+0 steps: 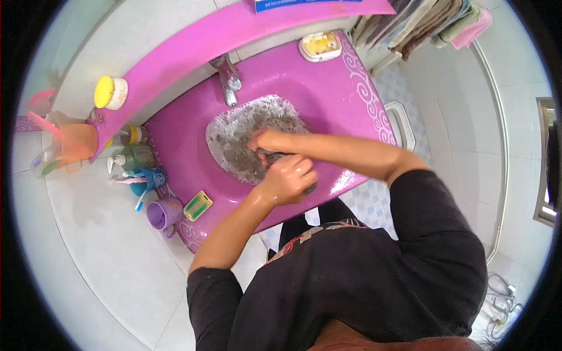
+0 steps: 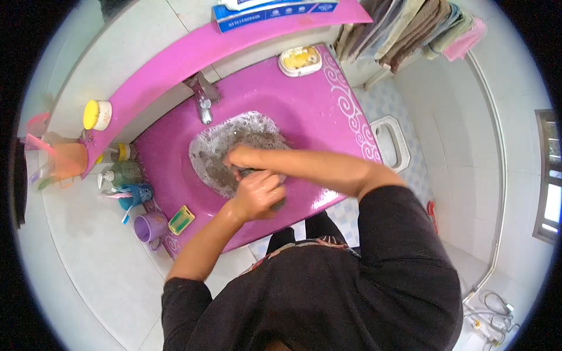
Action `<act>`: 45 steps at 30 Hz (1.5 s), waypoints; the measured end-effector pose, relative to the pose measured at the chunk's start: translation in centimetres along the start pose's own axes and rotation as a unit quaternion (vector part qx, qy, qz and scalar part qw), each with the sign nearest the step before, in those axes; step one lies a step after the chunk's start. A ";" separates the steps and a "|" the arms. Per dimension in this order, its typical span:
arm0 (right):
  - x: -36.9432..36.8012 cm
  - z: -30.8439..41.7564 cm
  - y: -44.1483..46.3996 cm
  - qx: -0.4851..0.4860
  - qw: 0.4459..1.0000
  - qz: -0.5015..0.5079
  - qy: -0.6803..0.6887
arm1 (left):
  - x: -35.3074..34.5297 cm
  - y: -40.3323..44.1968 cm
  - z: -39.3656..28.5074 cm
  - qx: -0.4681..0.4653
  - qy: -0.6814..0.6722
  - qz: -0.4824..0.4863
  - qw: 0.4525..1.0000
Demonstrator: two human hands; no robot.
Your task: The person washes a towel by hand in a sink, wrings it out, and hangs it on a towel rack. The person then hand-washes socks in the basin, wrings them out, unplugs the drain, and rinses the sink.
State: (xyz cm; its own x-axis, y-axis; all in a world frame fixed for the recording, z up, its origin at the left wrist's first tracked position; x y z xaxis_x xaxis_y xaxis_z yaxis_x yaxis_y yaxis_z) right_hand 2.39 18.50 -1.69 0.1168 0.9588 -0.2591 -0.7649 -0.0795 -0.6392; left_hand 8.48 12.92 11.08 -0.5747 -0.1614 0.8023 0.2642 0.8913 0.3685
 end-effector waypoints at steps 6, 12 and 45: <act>0.1 -0.7 2.6 0.117 0.918 -0.149 -0.348 | 7.3 -12.4 0.1 0.304 -0.203 -0.374 0.852; 1.0 -6.3 5.6 0.002 0.734 -0.147 -0.663 | 2.4 -25.7 -3.1 0.478 -0.261 -0.447 0.710; -0.5 -6.2 8.3 -0.064 0.716 -0.160 -0.676 | -2.3 -33.6 -0.7 0.467 -0.383 -0.586 0.540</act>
State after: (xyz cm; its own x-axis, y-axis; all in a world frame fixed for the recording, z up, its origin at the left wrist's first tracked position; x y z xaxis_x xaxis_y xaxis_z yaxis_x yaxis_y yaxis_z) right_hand -0.11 15.64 -11.32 -0.5133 0.3148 0.7984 -0.7611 0.2629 -0.5930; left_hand 1.47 -16.99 -2.81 -0.1695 -0.9429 -0.2867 -0.9297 0.2495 -0.2711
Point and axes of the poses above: each hand's wrist, its own y-axis towards the middle knuckle, its own x-axis out of the back of the hand, z = x × y, the point moved 6 cm from there along y, towards the middle knuckle, and after that the axes turned 7 degrees about z, right-handed, at the moved point
